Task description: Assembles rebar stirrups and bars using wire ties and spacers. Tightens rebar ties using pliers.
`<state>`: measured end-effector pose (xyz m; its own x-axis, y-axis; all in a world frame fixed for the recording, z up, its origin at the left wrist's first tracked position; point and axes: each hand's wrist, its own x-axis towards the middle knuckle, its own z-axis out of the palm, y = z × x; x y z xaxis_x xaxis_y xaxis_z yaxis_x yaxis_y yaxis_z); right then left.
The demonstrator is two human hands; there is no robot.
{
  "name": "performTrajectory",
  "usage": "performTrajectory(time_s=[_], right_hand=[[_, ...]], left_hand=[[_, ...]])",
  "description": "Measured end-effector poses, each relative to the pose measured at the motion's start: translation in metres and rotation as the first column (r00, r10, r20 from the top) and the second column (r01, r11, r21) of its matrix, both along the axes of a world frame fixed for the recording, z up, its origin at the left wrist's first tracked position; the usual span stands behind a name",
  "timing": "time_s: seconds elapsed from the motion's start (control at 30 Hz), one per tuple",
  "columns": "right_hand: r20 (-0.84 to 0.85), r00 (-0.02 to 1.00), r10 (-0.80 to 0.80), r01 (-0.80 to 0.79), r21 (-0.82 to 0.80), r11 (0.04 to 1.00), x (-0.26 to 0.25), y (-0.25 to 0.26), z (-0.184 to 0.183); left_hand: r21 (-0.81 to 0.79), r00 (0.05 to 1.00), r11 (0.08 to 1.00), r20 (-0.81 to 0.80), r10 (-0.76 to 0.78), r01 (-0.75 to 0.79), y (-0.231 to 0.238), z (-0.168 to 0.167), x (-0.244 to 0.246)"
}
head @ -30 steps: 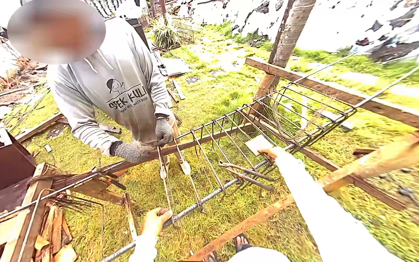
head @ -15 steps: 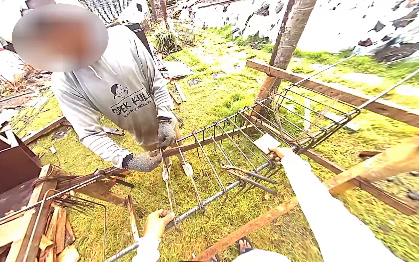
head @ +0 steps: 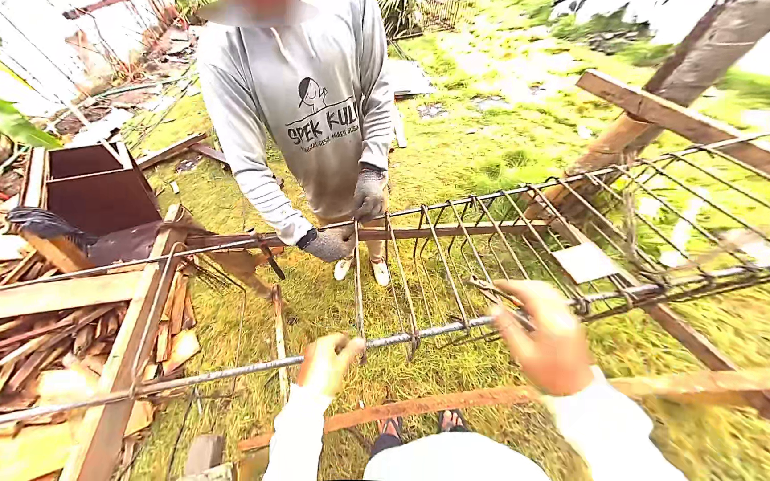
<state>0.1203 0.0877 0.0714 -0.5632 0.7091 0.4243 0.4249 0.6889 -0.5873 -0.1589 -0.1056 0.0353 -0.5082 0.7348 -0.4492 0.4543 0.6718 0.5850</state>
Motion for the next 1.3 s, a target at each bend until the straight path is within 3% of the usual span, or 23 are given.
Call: performTrajectory(time_s=[0.1,0.2,0.27,0.33,0.37,0.43,0.53,0.63,0.73,0.8,0.9,1.1,1.3], right_hand=[[0.231,0.900,0.371,-0.418,0.206,0.885,-0.039,-0.073,-0.012],[0.266,0.840,0.473,-0.527,0.189,0.829,-0.049,-0.109,-0.049],[0.265,0.773,0.576,-0.571,-0.106,0.814,-0.045,-0.113,-0.049],[0.150,0.700,0.698,-0.561,-0.489,0.668,-0.045,-0.110,-0.038],[0.081,0.701,0.708,-0.532,-0.602,0.596,-0.046,-0.111,-0.038],[0.001,0.760,0.650,-0.468,-0.693,0.548,-0.048,-0.121,-0.043],[0.040,0.799,0.600,-0.377,-0.743,0.553,-0.051,-0.129,-0.044],[-0.004,0.855,0.518,-0.303,-0.815,0.493,-0.036,-0.121,-0.065],[-0.056,0.981,0.183,-0.104,-0.959,0.264,-0.002,-0.108,-0.129],[0.000,0.998,-0.069,0.006,-0.995,0.098,0.007,-0.109,-0.166],[0.070,0.976,-0.205,0.072,-0.997,0.006,-0.018,-0.119,-0.201],[-0.070,0.958,-0.279,-0.080,-0.996,-0.025,-0.097,-0.124,-0.202],[-0.218,0.910,-0.353,-0.236,-0.972,-0.009,-0.137,-0.127,-0.197]], left_hand=[[0.001,0.933,0.938,0.103,-0.345,0.347,-0.017,0.028,0.025],[0.019,0.819,0.849,0.254,-0.514,0.528,-0.033,0.044,0.027],[0.032,0.783,0.827,0.300,-0.544,0.562,-0.041,0.045,0.017],[0.081,0.778,0.827,0.299,-0.553,0.556,-0.049,0.039,0.008],[0.089,0.780,0.823,0.277,-0.562,0.561,-0.051,0.035,0.005],[0.059,0.770,0.796,0.221,-0.599,0.602,-0.050,0.029,0.000],[0.085,0.735,0.756,0.187,-0.652,0.649,-0.045,0.021,-0.007],[0.238,0.816,0.820,0.144,-0.560,0.520,-0.043,0.007,-0.019],[0.229,0.920,0.891,-0.065,-0.388,0.392,-0.034,-0.022,-0.037],[0.167,0.892,0.887,-0.227,-0.390,0.430,-0.027,-0.042,-0.040],[0.158,0.821,0.833,-0.340,-0.458,0.530,-0.015,-0.067,-0.029],[0.408,0.773,0.693,-0.528,-0.352,0.595,-0.008,-0.103,-0.025],[0.405,0.709,0.676,-0.660,-0.250,0.615,-0.012,-0.116,-0.024]])
